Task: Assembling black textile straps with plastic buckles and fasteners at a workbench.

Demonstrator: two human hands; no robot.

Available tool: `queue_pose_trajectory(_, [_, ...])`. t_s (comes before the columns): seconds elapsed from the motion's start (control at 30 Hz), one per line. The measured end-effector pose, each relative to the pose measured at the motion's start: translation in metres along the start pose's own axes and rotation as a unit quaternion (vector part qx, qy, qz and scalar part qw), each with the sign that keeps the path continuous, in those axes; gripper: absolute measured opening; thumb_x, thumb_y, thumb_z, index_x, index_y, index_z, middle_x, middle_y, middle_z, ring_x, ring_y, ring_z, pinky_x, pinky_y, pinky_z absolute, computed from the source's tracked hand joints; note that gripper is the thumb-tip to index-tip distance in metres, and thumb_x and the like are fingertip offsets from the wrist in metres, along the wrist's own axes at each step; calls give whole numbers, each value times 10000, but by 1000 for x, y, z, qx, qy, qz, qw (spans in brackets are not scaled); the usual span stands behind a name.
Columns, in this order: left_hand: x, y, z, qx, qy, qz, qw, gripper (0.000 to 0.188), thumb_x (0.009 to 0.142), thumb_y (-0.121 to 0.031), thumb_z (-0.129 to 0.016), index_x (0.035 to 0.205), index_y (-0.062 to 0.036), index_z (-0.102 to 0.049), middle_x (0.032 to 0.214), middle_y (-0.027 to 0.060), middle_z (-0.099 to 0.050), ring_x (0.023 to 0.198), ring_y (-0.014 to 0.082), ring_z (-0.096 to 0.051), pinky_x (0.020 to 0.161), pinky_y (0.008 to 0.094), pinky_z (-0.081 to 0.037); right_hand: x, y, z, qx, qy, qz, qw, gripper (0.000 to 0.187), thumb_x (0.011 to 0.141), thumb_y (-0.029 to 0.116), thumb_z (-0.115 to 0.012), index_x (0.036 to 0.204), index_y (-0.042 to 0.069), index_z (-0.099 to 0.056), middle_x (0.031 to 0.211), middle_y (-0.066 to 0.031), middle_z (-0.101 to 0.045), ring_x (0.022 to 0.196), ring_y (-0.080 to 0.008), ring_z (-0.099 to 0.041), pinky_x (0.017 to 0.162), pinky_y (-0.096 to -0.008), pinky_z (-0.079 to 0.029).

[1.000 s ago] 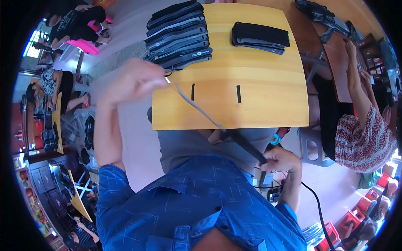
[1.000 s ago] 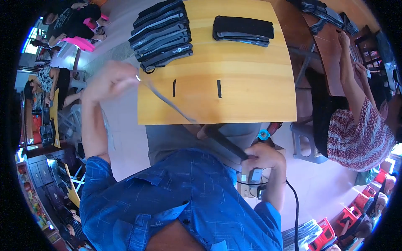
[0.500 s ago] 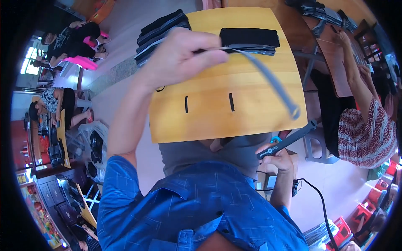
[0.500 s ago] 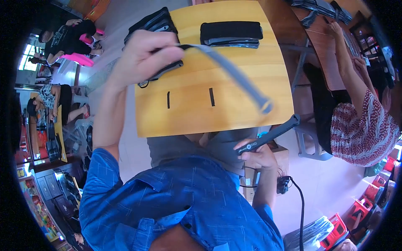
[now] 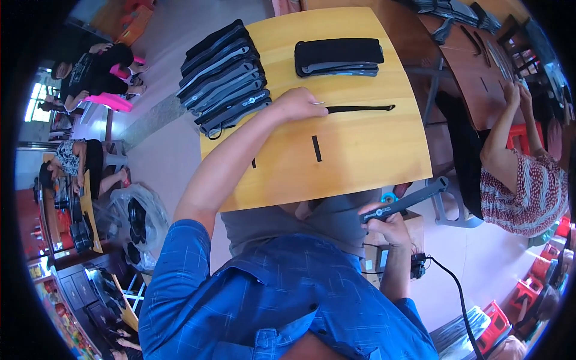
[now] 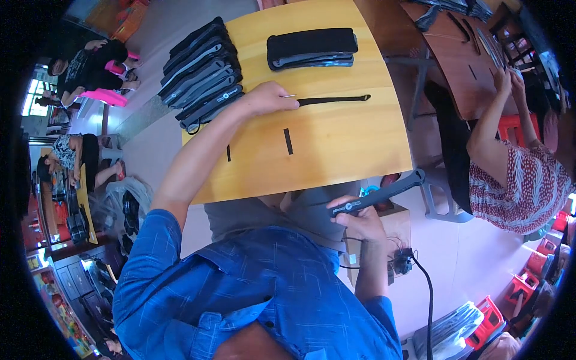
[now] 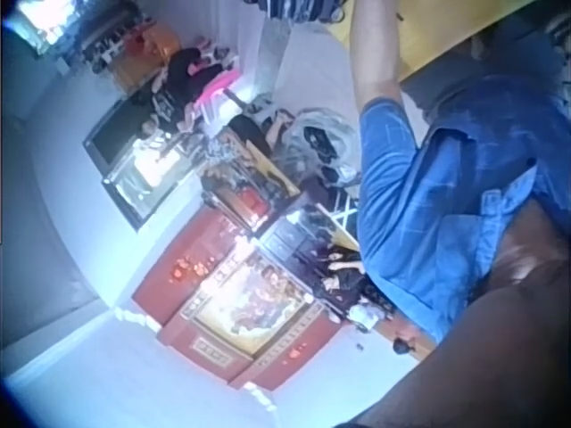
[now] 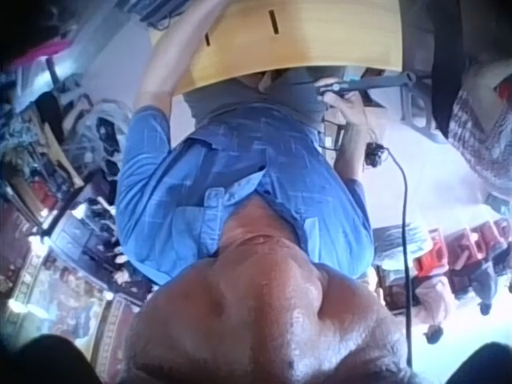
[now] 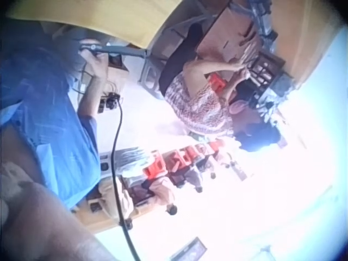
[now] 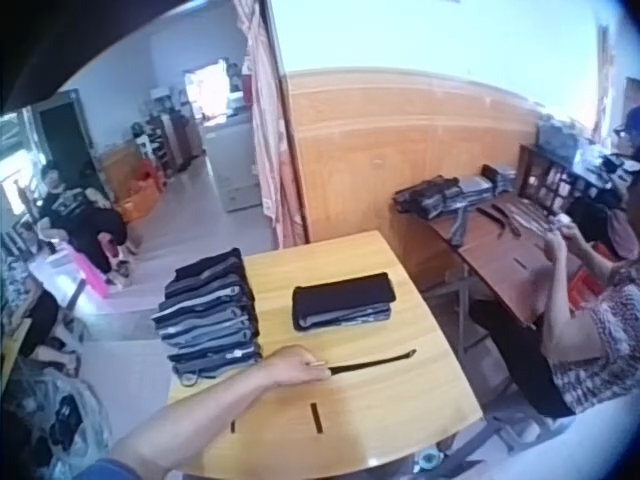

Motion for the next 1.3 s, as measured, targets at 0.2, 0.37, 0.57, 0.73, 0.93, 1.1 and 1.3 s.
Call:
queue_pose_trajectory(0.2, [-25, -14, 4, 111, -127, 19, 986, 446, 790, -471, -828, 782, -48, -689, 653, 137, -620, 609, 291, -585, 607, 410, -468, 34, 2, -42, 1, -49, 27, 998, 405, 900, 222, -830, 1203, -12, -696, 1015, -68, -740, 860, -124, -707, 774, -264, -572])
queue_pose_trajectory(0.37, [-88, -28, 6, -1, -228, -19, 973, 498, 736, -467, -860, 1029, -77, -758, 824, 163, -720, 805, 327, -724, 725, 421, -558, 63, -11, -78, 18, -65, 51, 996, 345, 965, 240, -767, 1219, 16, -703, 1005, -54, -750, 876, -119, -708, 774, -261, -562])
queue_pose_trajectory(0.57, [-225, -51, -46, -23, -226, -168, 959, 471, 775, -364, -868, 1169, -133, -751, 698, 60, -645, 619, 202, -635, 578, 328, -481, 95, -26, -131, 154, -55, -2, 987, 343, 1051, 330, -646, 1258, 60, -685, 1009, -48, -748, 892, -128, -702, 818, -288, -568])
queue_pose_trajectory(0.73, [-259, -21, -86, 51, -366, -148, 917, 265, 843, -308, -772, 1047, -139, -754, 797, 87, -728, 725, 305, -719, 600, 400, -545, 112, -40, -159, 172, 91, -29, 980, 374, 1059, 402, -608, 1235, 78, -672, 1120, -57, -738, 985, -156, -713, 853, -308, -576])
queue_pose_trajectory(0.93, [-289, 16, -86, -112, -457, -170, 866, 206, 851, -147, -793, 1050, -97, -781, 790, 113, -728, 654, 245, -702, 591, 333, -529, 97, 10, -174, -140, 246, -187, 941, 511, 1036, 510, -589, 1236, 44, -649, 1162, -105, -736, 1008, -200, -731, 845, -309, -595])
queue_pose_trajectory(1.1, [-324, 44, -84, -193, -464, -142, 853, 218, 851, -85, -802, 1062, -35, -781, 754, 122, -705, 619, 199, -663, 607, 299, -504, 131, 76, -118, -13, 146, -2, 989, 469, 1057, 455, -572, 1038, -4, -665, 960, -117, -745, 786, -170, -742, 649, -258, -616])
queue_pose_trajectory(1.3, [-342, 74, -98, -212, -465, -104, 853, 215, 857, -83, -797, 1063, -23, -777, 749, 124, -702, 616, 173, -654, 622, 289, -508, 221, 114, -47, 192, 161, 29, 968, 279, 1090, 308, -556, 1059, 65, -688, 1045, -95, -746, 971, -212, -739, 778, -305, -625])
Point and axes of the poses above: each hand's wrist, its own x-axis towards the middle knuckle, its own z-axis out of the back of the hand, y = z × x, the point moved 1 cm from there along x, towards the middle knuckle
